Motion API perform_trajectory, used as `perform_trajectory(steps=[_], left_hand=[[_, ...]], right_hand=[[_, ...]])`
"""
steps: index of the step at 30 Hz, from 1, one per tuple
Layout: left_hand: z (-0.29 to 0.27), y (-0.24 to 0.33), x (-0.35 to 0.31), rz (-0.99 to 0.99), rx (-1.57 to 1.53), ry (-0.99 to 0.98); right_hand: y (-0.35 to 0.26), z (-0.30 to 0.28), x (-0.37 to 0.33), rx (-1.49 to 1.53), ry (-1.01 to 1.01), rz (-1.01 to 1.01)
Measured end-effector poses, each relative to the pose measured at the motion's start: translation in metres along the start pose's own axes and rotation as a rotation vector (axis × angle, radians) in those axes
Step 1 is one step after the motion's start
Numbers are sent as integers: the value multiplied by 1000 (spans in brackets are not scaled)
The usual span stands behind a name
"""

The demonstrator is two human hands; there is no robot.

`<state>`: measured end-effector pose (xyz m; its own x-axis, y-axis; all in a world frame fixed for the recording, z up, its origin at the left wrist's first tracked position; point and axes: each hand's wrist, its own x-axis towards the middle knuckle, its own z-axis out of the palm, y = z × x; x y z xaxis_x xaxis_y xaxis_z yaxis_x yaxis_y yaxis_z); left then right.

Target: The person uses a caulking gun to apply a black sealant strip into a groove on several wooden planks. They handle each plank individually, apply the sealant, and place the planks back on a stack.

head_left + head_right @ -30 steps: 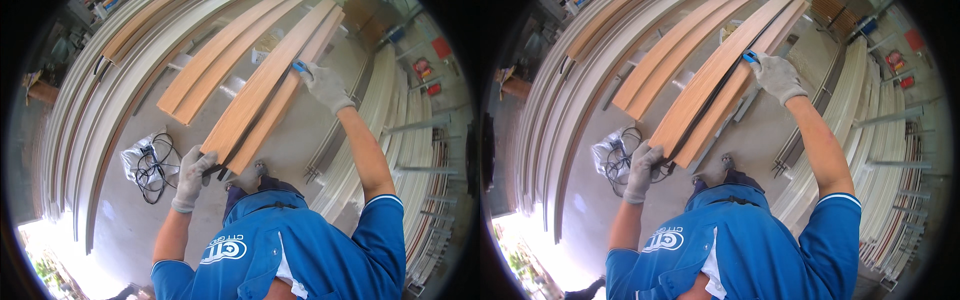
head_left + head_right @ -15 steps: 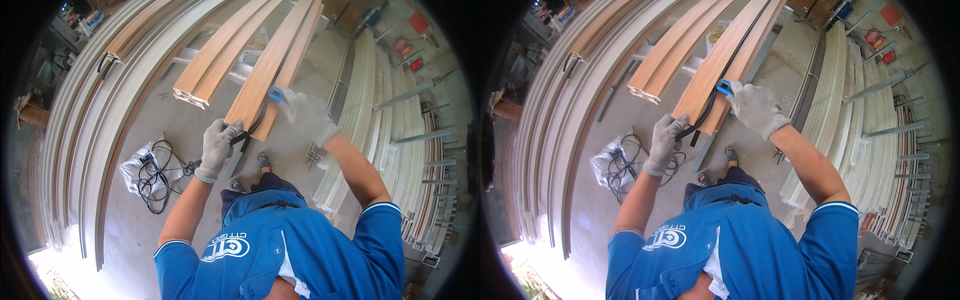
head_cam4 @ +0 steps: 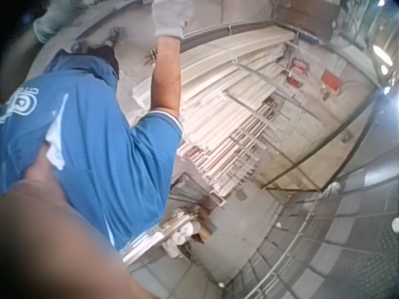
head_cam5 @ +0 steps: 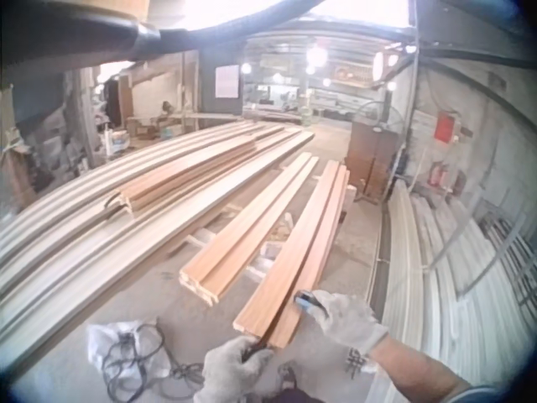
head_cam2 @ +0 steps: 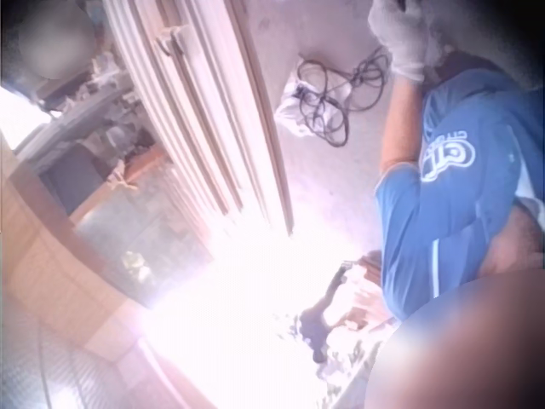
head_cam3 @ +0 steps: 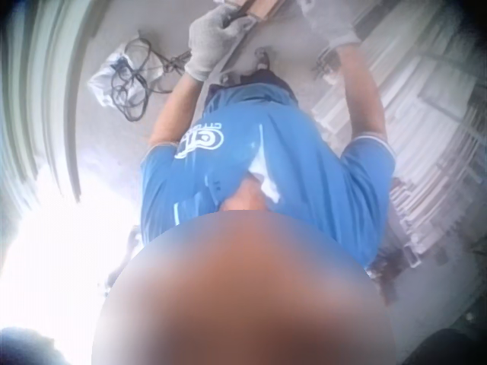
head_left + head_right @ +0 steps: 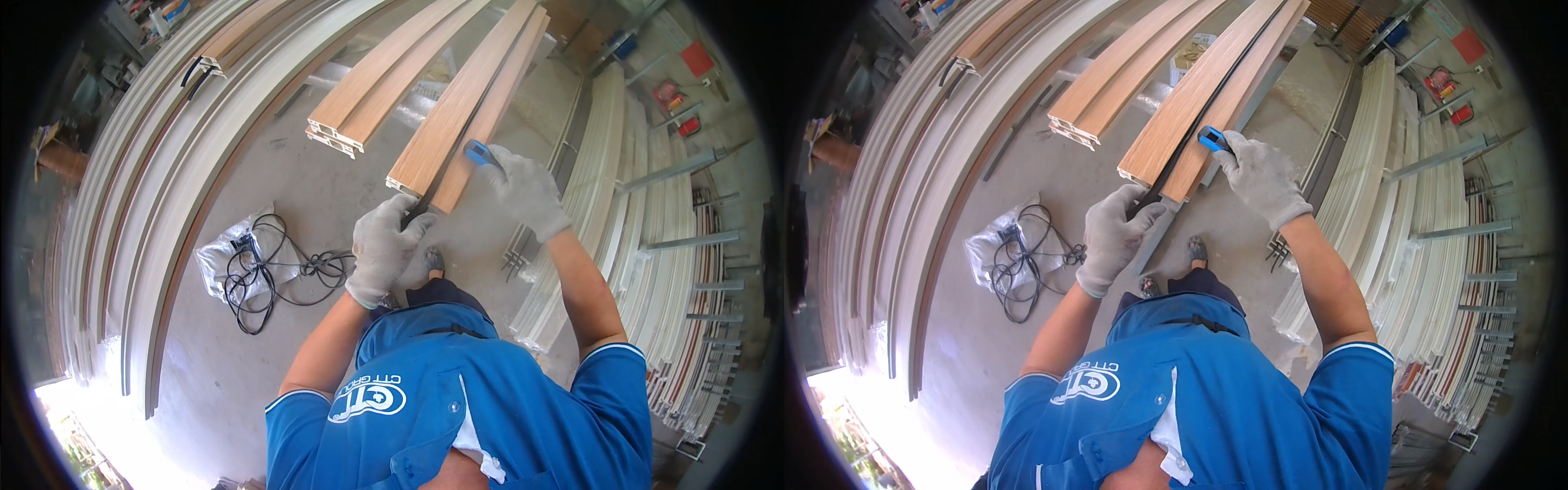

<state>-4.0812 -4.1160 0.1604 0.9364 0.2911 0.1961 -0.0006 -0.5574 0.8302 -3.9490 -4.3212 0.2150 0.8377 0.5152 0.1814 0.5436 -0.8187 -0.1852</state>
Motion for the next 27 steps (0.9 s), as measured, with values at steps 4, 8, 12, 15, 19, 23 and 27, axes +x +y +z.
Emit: perform_trajectory(steps=[4,8,12,15,19,23,27], left_hand=[[9,14,2,29,17,-36],[29,36,-4,136,77,-102],[36,47,-9,229,183,-123],[33,51,-11,288,149,-63],[12,39,-12,137,224,-21],[-3,17,-11,264,533,233],[-2,4,-5,113,239,-4]], right_hand=[[7,5,6,33,-3,86],[11,8,20,27,-13,80],[14,12,30,-13,-45,102],[16,17,30,27,-14,91],[22,22,28,-43,92,-2],[31,22,31,7,85,-4],[35,17,44,-84,73,37]])
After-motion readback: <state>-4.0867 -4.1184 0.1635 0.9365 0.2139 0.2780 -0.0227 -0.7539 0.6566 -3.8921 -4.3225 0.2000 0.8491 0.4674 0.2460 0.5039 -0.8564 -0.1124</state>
